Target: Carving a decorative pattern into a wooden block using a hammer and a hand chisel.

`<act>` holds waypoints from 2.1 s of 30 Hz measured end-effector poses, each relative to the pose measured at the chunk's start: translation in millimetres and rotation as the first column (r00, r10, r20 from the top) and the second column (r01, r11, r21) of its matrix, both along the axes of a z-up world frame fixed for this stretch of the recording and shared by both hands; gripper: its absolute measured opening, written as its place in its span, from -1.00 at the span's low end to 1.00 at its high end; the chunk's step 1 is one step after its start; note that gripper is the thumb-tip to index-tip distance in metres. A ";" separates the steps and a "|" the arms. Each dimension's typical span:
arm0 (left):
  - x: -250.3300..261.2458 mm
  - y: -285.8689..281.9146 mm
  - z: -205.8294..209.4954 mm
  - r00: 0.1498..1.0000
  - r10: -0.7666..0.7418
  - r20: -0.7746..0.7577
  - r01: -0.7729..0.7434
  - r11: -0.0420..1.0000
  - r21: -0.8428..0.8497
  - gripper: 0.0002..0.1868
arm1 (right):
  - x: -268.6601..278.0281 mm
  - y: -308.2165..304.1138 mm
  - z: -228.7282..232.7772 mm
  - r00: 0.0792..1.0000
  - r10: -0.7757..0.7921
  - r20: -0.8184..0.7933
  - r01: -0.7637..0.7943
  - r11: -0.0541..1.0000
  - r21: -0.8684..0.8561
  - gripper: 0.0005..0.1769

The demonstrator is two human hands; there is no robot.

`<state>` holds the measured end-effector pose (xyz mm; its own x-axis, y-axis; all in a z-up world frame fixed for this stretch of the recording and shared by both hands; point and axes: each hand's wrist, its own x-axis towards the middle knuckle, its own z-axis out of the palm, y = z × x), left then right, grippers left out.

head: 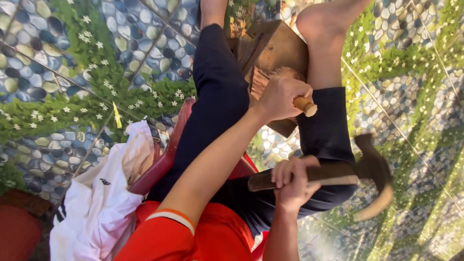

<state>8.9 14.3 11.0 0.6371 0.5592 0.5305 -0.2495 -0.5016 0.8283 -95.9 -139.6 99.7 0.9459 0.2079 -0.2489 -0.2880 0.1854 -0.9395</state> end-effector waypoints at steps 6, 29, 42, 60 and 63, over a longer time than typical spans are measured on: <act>-7.9 -12.3 -9.3 0.997 -0.077 0.001 0.076 0.983 -0.166 -0.53 | -11.6 1.5 -12.2 0.991 0.132 0.025 -0.127 0.983 -0.131 -0.63; -11.3 -7.0 -12.8 0.986 -0.168 -0.010 0.166 0.980 -0.106 -0.75 | 50.9 -127.0 56.5 0.909 0.416 0.009 -0.357 0.768 0.531 -0.57; -5.9 -18.1 -36.6 0.999 -0.031 -0.011 0.030 0.995 -0.090 -0.53 | -17.2 -6.5 -27.0 0.988 -0.124 0.096 0.123 0.992 0.023 -0.69; -4.6 22.8 6.8 0.983 -0.179 0.029 0.180 0.941 -0.287 -0.57 | 46.0 -84.6 -10.2 0.977 0.069 0.200 -0.063 0.997 -0.034 -0.71; 4.8 21.9 5.8 0.982 -0.188 0.003 0.178 0.927 -0.330 -0.53 | 52.4 -93.3 -9.4 0.984 0.049 0.173 -0.042 0.998 -0.041 -0.71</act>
<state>13.6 36.2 16.8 0.7566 0.5710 0.3187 -0.2857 -0.1497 0.9466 -43.5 -232.9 90.2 0.9652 0.2455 -0.0895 -0.1266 0.1399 -0.9820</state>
